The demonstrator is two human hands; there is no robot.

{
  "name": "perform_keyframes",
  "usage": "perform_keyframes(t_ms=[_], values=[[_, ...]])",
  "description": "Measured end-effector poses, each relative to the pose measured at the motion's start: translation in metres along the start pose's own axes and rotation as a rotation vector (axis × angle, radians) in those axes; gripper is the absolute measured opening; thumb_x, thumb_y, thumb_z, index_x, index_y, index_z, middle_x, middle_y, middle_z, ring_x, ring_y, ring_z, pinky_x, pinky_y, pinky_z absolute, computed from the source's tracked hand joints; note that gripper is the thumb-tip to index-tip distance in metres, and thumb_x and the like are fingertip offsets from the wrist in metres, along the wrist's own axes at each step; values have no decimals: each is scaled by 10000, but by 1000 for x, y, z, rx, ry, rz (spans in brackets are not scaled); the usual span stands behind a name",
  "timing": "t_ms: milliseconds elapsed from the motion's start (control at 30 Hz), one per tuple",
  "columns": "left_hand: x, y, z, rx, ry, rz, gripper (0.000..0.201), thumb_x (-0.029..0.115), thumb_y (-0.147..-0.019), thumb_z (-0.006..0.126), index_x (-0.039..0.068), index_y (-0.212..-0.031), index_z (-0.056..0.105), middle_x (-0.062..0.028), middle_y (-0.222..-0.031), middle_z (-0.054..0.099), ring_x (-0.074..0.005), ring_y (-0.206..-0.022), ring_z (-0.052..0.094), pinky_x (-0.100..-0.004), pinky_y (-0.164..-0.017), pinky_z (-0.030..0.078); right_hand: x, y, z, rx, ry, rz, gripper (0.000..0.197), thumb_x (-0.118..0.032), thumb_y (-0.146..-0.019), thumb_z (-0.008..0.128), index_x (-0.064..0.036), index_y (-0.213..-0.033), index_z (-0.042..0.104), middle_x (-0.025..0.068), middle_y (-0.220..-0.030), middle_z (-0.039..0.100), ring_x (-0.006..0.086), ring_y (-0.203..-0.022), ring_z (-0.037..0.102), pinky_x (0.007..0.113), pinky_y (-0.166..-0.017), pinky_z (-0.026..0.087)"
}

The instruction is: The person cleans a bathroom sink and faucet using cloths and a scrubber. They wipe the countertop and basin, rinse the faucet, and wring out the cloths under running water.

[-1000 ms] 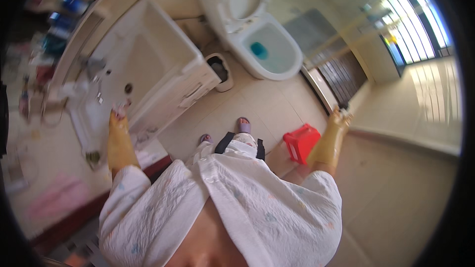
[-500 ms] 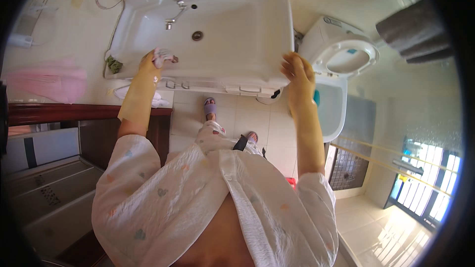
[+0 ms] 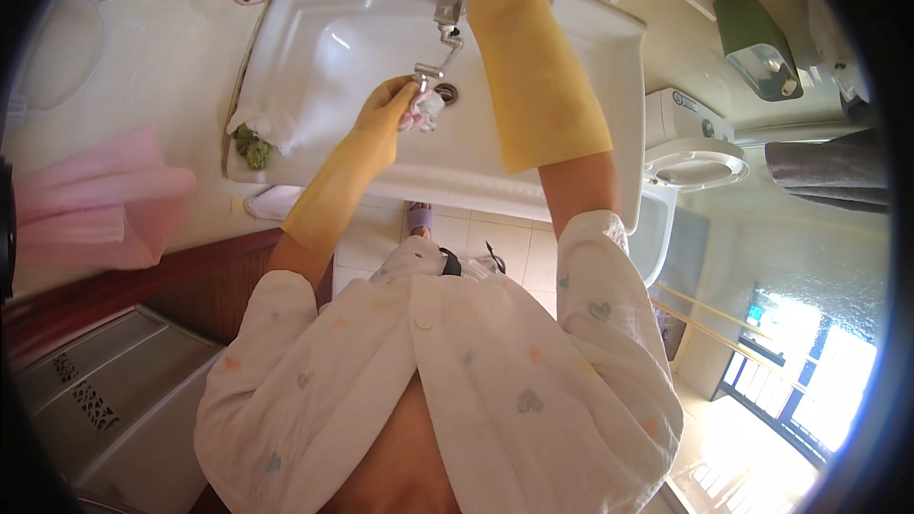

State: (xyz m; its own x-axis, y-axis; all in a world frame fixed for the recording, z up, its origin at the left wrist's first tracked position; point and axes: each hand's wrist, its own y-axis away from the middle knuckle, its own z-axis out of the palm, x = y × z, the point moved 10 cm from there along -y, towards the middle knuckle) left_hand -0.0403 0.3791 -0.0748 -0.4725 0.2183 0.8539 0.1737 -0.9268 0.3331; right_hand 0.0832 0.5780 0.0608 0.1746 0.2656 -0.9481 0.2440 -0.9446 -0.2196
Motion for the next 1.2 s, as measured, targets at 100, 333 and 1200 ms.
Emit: perform_keyframes(t_ms=[100, 333, 1200], values=[[-14, -14, 23, -9, 22, -22, 189, 198, -998, 624, 17, -1045, 649, -7, -854, 655, -70, -659, 536, -232, -655, 491, 9, 17, -17, -3, -60, 11, 532, -28, -925, 646, 78, -1412, 459, 138, -1355, 648, 184, -1243, 613, 256, -1028, 470], [12, -76, 135, -106, 369, 25, 175, 99, -973, 583, 57, -803, 590, 17, -635, 502, -91, -546, 449, -281, -571, 421, 202, 153, -85, 455, -461, 841, 298, -273, -1077, 492, 9, -1142, 565, 151, -1089, 641, 286, -1086, 635, 460, -964, 557], [-141, -137, 139, -233, 645, -330, 339, 362, -1068, 436, 80, -1206, 563, -57, -1016, 657, -197, -836, 619, -339, -770, 534, 99, 115, -58, 16, 345, 148, 236, -235, -949, 643, -40, -1072, 592, 201, -974, 704, 407, -901, 671, 459, -775, 545]])
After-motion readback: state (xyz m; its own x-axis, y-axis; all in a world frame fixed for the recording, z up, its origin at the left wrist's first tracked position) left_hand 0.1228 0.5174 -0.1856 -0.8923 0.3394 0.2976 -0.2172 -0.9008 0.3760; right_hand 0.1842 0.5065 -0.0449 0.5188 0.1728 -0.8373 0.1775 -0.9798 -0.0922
